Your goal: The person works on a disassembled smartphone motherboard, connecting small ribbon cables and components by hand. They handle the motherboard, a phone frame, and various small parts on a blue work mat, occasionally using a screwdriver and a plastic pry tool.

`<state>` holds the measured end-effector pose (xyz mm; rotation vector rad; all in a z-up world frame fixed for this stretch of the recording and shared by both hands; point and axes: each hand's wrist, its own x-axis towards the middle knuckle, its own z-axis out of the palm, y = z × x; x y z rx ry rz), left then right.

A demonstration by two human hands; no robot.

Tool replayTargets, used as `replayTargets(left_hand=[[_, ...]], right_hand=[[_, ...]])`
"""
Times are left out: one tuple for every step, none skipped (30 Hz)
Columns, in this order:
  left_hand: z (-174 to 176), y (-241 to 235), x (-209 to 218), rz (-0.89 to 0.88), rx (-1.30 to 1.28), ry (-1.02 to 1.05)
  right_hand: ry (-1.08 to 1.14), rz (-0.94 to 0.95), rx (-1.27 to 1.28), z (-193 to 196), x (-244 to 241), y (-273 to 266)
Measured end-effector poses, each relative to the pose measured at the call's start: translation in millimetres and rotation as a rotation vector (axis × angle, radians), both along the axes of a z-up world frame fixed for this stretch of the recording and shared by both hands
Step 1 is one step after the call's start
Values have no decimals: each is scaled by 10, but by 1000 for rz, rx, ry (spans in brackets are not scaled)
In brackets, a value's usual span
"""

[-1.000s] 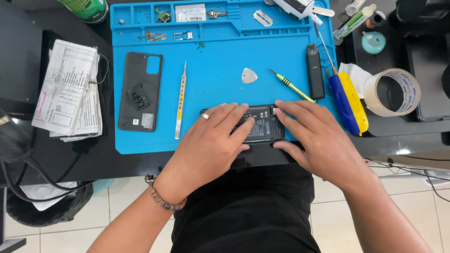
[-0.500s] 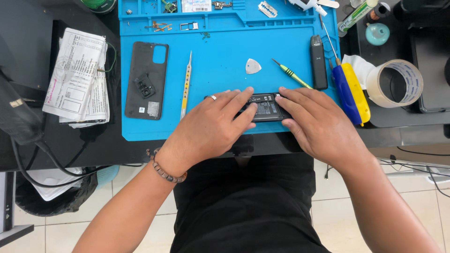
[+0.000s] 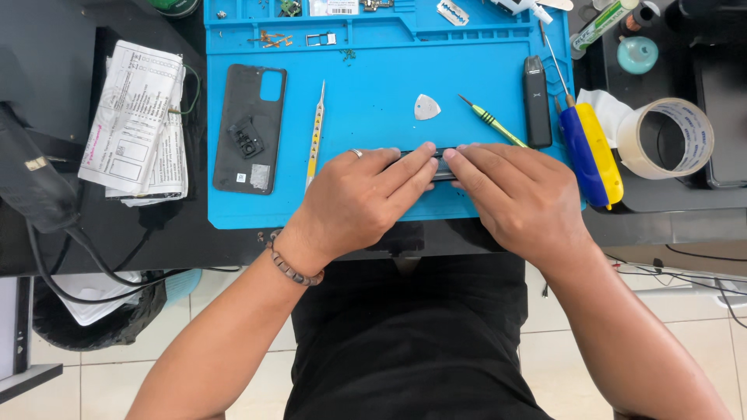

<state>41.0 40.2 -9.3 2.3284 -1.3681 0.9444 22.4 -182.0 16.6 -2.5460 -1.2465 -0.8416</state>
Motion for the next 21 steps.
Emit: replayTargets(left_hand=[[-6,-3,3,-1,0,3],[-8,-6,8,6,1,7],[-7,-8,12,12,1,11],[2,-5,11,15,2,9],[12,1,10,16,-20,21],[20,8,5,19,-42,35],[47,33,-15,22,-40,34],[72,53,-33,24,-56,103],[96,70,-48,25,-72,172],[108,106,-83,24,-69,171],[117,142,-118,9,-163,262],[120,177,-166,-6,-260,358],[119,181,-167,-7,-258,363],[116,187,-180,-31,-318,399],[116,198,-198,-56,-378,434],[114,190,-193,-50,-380,430],[117,183,-190,-46,-400,439],[122,176,-185,-44,-417,448],[130,172,-181,-41,-418,445],[137,163,-171,-42,-422,430],[142,152,-160,-43,-426,415]], right_hand=[[3,-1,0,-11,21,-10],[-22,28,-2,-19,46,-22],[-47,57,-5,-24,71,-31],[-49,60,-5,-10,70,-31],[-34,60,-7,5,70,-29],[-18,61,-9,17,68,-26],[-19,65,-8,33,58,-22],[27,58,20,48,43,-21],[74,51,48,61,32,-24],[73,50,51,77,14,-30],[112,36,80,90,-2,-37],[156,21,109,100,-33,-45],[162,19,110,96,-38,-43],[180,7,100,93,-44,-39],[199,-5,89,95,-55,-30],[197,1,88,102,-49,0],[187,1,76,115,-46,32],[175,0,65,126,-48,62],[173,4,65,121,-30,119],[151,25,74,117,-18,170],[128,46,83,111,-4,219]])
